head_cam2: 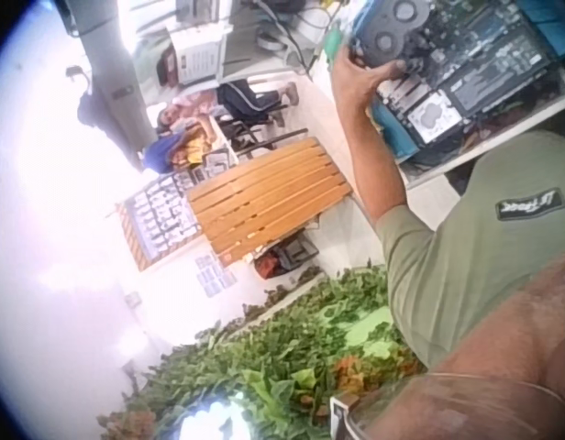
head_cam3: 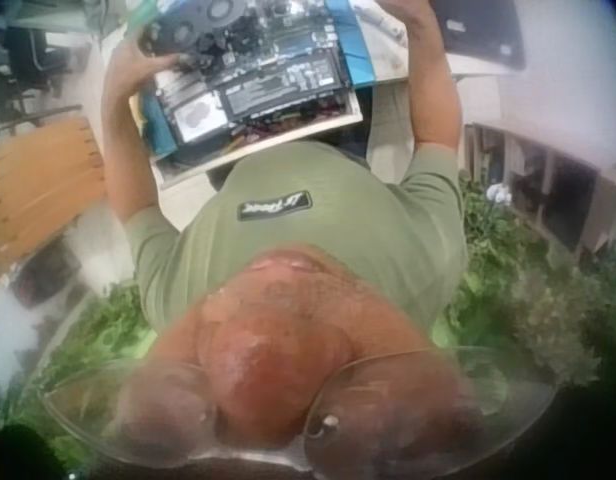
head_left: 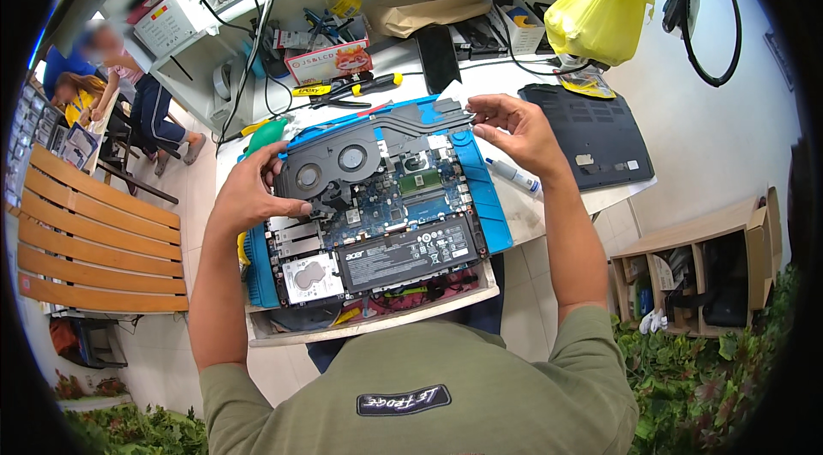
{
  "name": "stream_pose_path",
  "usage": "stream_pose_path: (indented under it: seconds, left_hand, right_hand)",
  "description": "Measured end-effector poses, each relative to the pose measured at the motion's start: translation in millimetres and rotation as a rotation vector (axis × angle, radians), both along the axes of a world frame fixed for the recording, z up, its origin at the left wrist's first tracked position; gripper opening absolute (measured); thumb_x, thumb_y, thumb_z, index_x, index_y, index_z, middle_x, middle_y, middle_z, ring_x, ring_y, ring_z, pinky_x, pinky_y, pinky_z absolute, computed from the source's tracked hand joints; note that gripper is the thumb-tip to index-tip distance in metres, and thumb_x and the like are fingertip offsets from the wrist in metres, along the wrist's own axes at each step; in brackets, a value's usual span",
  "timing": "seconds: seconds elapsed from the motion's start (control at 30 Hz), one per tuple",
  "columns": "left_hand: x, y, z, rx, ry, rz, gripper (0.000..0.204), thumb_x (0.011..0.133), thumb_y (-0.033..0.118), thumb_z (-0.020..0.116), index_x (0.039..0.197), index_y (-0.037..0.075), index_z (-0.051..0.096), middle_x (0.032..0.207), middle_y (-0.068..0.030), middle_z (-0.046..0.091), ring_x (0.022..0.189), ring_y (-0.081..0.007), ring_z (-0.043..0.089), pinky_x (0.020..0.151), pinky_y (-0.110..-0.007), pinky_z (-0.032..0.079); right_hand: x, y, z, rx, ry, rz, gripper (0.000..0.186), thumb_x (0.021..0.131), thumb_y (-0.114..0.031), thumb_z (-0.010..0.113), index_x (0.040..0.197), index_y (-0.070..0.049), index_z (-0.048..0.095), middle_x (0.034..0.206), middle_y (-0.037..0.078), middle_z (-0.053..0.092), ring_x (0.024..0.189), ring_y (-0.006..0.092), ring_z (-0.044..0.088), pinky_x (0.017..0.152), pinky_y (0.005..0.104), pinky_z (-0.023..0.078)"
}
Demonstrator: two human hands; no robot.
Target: The person applies thermal paste to the CPU of an open laptop using a syringe, then replaces the cooling assembly by positioning the heatsink and fan unit over the motherboard.
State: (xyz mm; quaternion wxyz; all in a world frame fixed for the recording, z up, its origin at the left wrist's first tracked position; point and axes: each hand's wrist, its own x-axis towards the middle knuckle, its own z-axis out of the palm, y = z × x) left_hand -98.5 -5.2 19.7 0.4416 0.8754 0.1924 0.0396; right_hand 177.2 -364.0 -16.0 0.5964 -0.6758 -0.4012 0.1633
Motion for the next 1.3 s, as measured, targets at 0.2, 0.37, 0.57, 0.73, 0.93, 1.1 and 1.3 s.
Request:
stream_pose_path:
  seconds: [0.2, 0.37, 0.57, 0.73, 0.93, 1.1, 1.3]
  left_hand:
    - [1, 0, 9, -0.029, -0.021, -0.028, 0.112, 0.052, 0.024, 0.106, 0.148, -0.003, 0.057, 0.101, 0.0029, 0.048, 0.088, -0.0090, 0.048, 0.077, -0.021, 0.042]
    - [-5, 9, 27, -0.112, -0.109, -0.042, 0.114, 0.055, 0.020, 0.106, 0.153, -0.003, 0.052, 0.101, 0.0041, 0.050, 0.084, -0.0057, 0.047, 0.075, -0.020, 0.041]
    - [-12, 24, 47, -0.223, -0.275, 0.025, 0.037, 0.098, 0.032, 0.078, 0.116, 0.001, 0.072, 0.080, -0.0041, 0.072, 0.067, -0.0062, 0.062, 0.061, -0.021, 0.049]
    - [-17, 12, -5, -0.566, -0.175, 0.129, 0.028, 0.106, 0.034, 0.068, 0.104, 0.006, 0.071, 0.076, 0.0000, 0.070, 0.058, -0.0046, 0.062, 0.051, -0.018, 0.043]
    - [-3, -7, -12, -0.580, -0.189, 0.032, 0.028, 0.109, 0.033, 0.062, 0.114, 0.006, 0.070, 0.084, 0.0000, 0.071, 0.067, -0.0064, 0.063, 0.060, -0.022, 0.049]
    - [20, -15, -4, -0.621, -0.342, -0.039, 0.034, 0.110, 0.026, 0.058, 0.131, 0.001, 0.065, 0.104, -0.0054, 0.076, 0.085, -0.0123, 0.074, 0.070, -0.029, 0.062]
    - [32, -16, -29, -0.909, -0.462, 0.045, 0.031, 0.111, 0.023, 0.057, 0.126, -0.002, 0.066, 0.107, -0.0090, 0.078, 0.086, -0.0130, 0.077, 0.072, -0.028, 0.066]
  right_hand:
    - [2, -5, 22, 0.062, -0.036, -0.007, 0.039, 0.094, 0.000, 0.077, 0.132, 0.004, 0.068, 0.116, 0.010, 0.076, 0.105, 0.0143, 0.072, 0.095, 0.0287, 0.059]
    - [-1, -1, 43, 0.096, -0.114, -0.030, 0.034, 0.097, -0.006, 0.077, 0.130, 0.004, 0.070, 0.113, 0.009, 0.076, 0.103, 0.0123, 0.071, 0.093, 0.0280, 0.059]
    - [-6, 12, 72, 0.119, -0.150, -0.107, 0.017, 0.103, -0.018, 0.073, 0.107, -0.003, 0.079, 0.084, 0.001, 0.074, 0.072, 0.0049, 0.064, 0.063, 0.0217, 0.051]
    - [-7, 11, 20, -0.008, 0.245, -0.062, 0.022, 0.102, -0.022, 0.072, 0.092, -0.002, 0.073, 0.073, 0.002, 0.066, 0.053, 0.0047, 0.054, 0.047, 0.0221, 0.043]
    - [-6, -2, -6, 0.052, 0.573, -0.135, 0.018, 0.101, -0.020, 0.071, 0.095, -0.003, 0.070, 0.072, 0.000, 0.062, 0.049, 0.0052, 0.051, 0.043, 0.0218, 0.041]
    - [2, -14, 8, 0.179, 0.592, -0.155, 0.017, 0.101, -0.019, 0.071, 0.093, -0.004, 0.068, 0.073, 0.000, 0.061, 0.049, 0.0044, 0.047, 0.042, 0.0214, 0.036]
    - [-18, -23, -5, 0.273, 0.662, -0.250, 0.025, 0.104, -0.026, 0.069, 0.103, -0.001, 0.069, 0.075, 0.000, 0.061, 0.053, 0.0057, 0.051, 0.045, 0.0223, 0.041]
